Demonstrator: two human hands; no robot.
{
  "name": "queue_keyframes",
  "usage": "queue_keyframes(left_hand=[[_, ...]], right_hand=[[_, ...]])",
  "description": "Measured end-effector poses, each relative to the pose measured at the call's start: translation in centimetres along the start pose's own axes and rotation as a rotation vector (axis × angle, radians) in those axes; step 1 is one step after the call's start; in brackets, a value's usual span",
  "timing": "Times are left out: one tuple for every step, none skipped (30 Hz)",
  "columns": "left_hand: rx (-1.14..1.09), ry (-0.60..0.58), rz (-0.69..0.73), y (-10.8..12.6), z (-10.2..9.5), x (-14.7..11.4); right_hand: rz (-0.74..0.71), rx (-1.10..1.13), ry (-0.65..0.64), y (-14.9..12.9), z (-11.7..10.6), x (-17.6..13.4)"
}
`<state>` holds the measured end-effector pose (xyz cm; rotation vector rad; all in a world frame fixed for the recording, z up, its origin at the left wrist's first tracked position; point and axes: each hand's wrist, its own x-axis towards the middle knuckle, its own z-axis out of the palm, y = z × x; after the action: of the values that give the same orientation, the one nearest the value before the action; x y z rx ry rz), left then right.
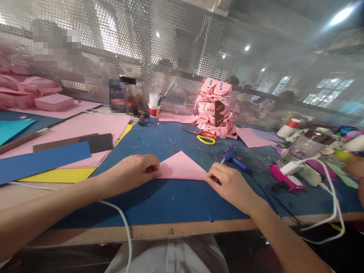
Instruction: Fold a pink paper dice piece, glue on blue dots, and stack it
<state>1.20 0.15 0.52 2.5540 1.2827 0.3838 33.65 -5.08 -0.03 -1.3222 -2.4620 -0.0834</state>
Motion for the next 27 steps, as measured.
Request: queue_keyframes(left_hand=[[-0.006, -0.004, -0.008, 0.0, 0.0, 0.1], [-0.012, -0.01, -0.017, 0.0, 0.0, 0.1], [-0.017, -0.015, -0.022, 0.0, -0.1, 0.2], [-0.022, -0.019, -0.022, 0.0, -0.1, 0.2], [-0.026, -0.02, -0.018, 0.0, -0.1, 0.2], [-0.03, -0.017, -0.01, 0.0, -0.1, 0.2], [-0.036, -0.011, 0.001, 0.0, -0.1, 0.2], [-0.046, -0.004, 0.015, 0.0, 0.0, 0.1], [-0.059, 0.005, 0.033, 0.0, 0.0, 0.1], [-0.074, 0.01, 0.053, 0.1, 0.1, 0.1], [-0.091, 0.013, 0.072, 0.1, 0.2, 0.0], [-0.105, 0.013, 0.089, 0.3, 0.2, 0.0], [-0.116, 0.015, 0.103, 0.4, 0.3, -0.1], [-0.122, 0.017, 0.11, 0.5, 0.3, -0.1], [-0.126, 0.02, 0.109, 0.7, 0.4, -0.1], [-0.13, 0.018, 0.1, 0.8, 0.4, -0.1], [-0.136, 0.016, 0.087, 0.9, 0.5, 0.0], [-0.143, 0.012, 0.071, 1.0, 0.6, 0.0], [-0.149, 0.008, 0.055, 1.1, 0.7, 0.1], [-0.151, 0.007, 0.041, 1.1, 0.7, 0.2], [-0.149, 0.009, 0.03, 1.1, 0.8, 0.3], [-0.143, 0.011, 0.022, 1.1, 0.9, 0.3], [-0.136, 0.014, 0.015, 1.1, 1.0, 0.4], [-0.13, 0.015, 0.012, 1.1, 1.0, 0.4], [-0.125, 0.015, 0.011, 1.1, 1.1, 0.5], [-0.121, 0.013, 0.011, 1.1, 1.1, 0.5], [-0.117, 0.011, 0.012, 1.1, 1.1, 0.6]], right_hand=[[0.005, -0.009, -0.001, 0.0, 0.0, 0.0], [0.01, -0.016, -0.003, 0.0, 0.0, 0.0], [0.013, -0.021, -0.004, 0.0, 0.0, 0.1], [0.014, -0.022, -0.005, 0.0, 0.0, 0.1], [0.015, -0.02, -0.005, 0.0, 0.0, 0.1], [0.016, -0.015, -0.006, 0.0, 0.0, 0.1], [0.016, -0.009, -0.006, 0.0, 0.0, 0.1], [0.016, 0.001, -0.004, 0.0, 0.0, 0.1], [0.014, 0.013, -0.002, -0.1, 0.0, 0.2], [0.008, 0.026, -0.001, -0.1, 0.0, 0.2], [-0.001, 0.039, 0.002, -0.1, 0.1, 0.2], [-0.01, 0.049, 0.004, -0.2, 0.1, 0.2], [-0.019, 0.058, 0.004, -0.2, 0.2, 0.2], [-0.026, 0.063, 0.002, -0.2, 0.2, 0.2], [-0.028, 0.066, 0.002, -0.1, 0.2, 0.2], [-0.028, 0.069, 0.002, -0.1, 0.3, 0.2], [-0.026, 0.072, 0.002, -0.1, 0.3, 0.2], [-0.025, 0.074, 0.002, -0.1, 0.3, 0.2], [-0.024, 0.074, 0.003, -0.1, 0.3, 0.2], [-0.023, 0.072, 0.004, -0.2, 0.3, 0.3], [-0.021, 0.069, 0.002, -0.2, 0.2, 0.3], [-0.018, 0.067, 0.001, -0.2, 0.2, 0.3], [-0.015, 0.065, 0.0, -0.3, 0.2, 0.3], [-0.012, 0.065, -0.002, -0.3, 0.1, 0.3], [-0.01, 0.066, -0.003, -0.4, 0.1, 0.3], [-0.011, 0.067, -0.003, -0.4, 0.1, 0.4], [-0.012, 0.068, -0.004, -0.4, 0.1, 0.4]])
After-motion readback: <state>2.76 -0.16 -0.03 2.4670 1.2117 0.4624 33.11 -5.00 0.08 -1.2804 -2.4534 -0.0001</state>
